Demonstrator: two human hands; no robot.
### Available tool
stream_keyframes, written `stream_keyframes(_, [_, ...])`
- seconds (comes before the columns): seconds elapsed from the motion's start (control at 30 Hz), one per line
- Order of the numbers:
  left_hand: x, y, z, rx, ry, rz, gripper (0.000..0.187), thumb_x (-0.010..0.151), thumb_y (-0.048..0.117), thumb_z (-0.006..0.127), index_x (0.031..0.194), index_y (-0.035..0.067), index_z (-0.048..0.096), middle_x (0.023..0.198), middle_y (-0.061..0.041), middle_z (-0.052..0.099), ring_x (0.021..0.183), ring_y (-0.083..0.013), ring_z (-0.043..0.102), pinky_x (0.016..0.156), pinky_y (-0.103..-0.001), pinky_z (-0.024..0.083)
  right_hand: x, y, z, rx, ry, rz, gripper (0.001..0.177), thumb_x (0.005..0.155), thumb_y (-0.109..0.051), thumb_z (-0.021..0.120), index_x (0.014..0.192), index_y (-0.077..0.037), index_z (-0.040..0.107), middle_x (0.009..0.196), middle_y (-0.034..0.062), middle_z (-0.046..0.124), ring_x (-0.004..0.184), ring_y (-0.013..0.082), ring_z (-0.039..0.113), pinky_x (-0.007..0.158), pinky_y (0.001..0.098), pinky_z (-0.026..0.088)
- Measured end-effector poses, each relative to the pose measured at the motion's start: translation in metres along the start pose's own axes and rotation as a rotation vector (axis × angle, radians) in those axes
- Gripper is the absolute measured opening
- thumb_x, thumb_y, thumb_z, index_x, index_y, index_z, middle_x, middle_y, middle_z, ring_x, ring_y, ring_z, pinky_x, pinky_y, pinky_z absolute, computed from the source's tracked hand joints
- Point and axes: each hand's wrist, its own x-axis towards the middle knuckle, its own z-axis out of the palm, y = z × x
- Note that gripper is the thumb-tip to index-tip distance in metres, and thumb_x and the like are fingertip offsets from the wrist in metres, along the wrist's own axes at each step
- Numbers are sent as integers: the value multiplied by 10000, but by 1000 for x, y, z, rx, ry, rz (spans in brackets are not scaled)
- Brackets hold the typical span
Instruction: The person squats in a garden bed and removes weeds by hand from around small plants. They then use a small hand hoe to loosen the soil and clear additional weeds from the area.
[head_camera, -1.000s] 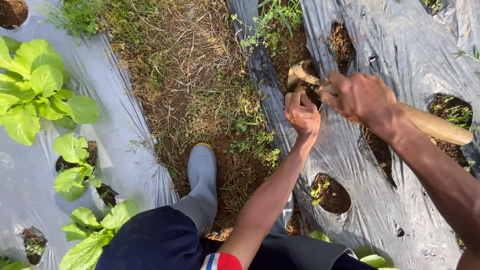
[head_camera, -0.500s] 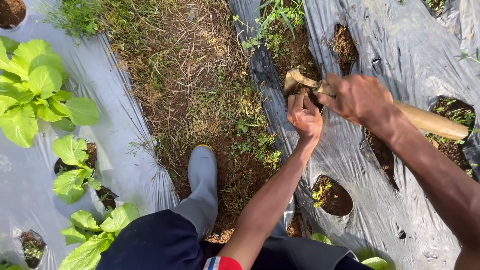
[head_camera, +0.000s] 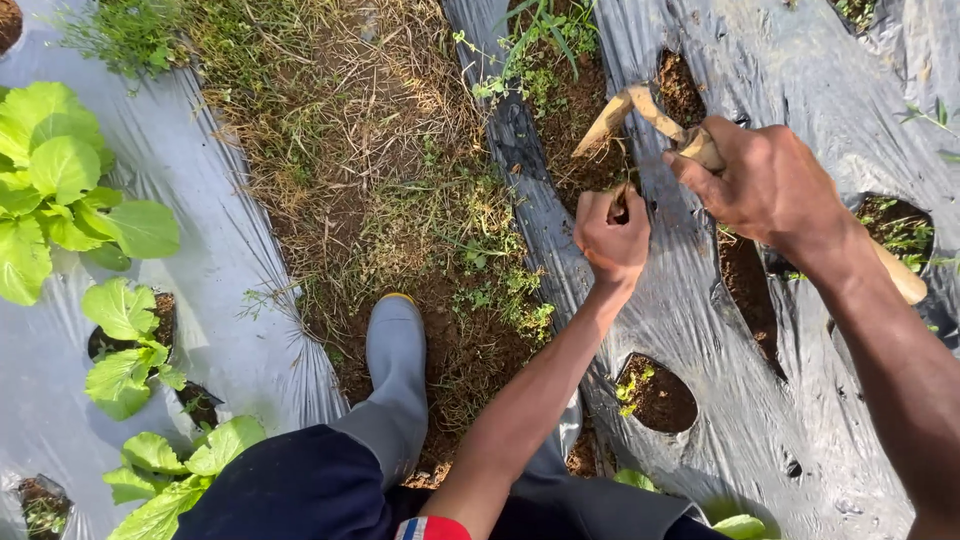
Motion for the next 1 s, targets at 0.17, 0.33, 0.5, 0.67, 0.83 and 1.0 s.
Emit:
stream_keyframes(0.17, [43,-12,-56,62,146,-7,111,883,95,633,829,124,541,809,-5,479,649,-111,409,555,-237,360,-5,-21,-12,172,19,212,566,1114,-513,434,866,-10,516,578,20,424,387,151,385,329,325,297])
stream_keyframes(0.33, [81,-72,-150,491,269,-154,300,947,280,643,724,91,570,840,5,506,674,-123,474,628,-254,433,-3,-18,-1,261,17,257,556,1110,-545,443,797,-86,450,627,-22,355,442,143,350,401,339,315])
stream_keyframes(0.5, [73,-104,-218,751,14,-306,382,765,-139,680,960,103,459,1001,-83,502,825,-189,572,716,-326,479,5,-21,8,346,21,311,460,1194,-375,465,828,-98,448,620,-5,392,445,173,383,430,359,343])
stream_keyframes(0.67, [84,-70,-167,435,-180,-5,466,850,-193,533,1256,25,599,1217,-144,593,1097,-271,616,948,-387,563,23,-13,16,376,65,404,537,1203,-430,440,752,-148,364,604,-3,361,447,162,353,455,362,323])
stream_keyframes(0.83, [95,-85,-122,477,-477,526,802,855,-104,664,1529,245,406,1487,17,591,1380,-201,552,1250,-446,437,19,-30,11,385,23,453,534,1235,-396,456,772,-133,414,553,47,494,418,187,522,473,348,434])
stream_keyframes(1.0, [114,-76,-114,655,-592,590,945,819,34,729,1594,314,266,1549,-71,506,1371,-298,507,1156,-520,492,11,-20,20,386,37,500,512,1212,-458,482,826,-123,452,610,61,552,462,204,602,436,324,440])
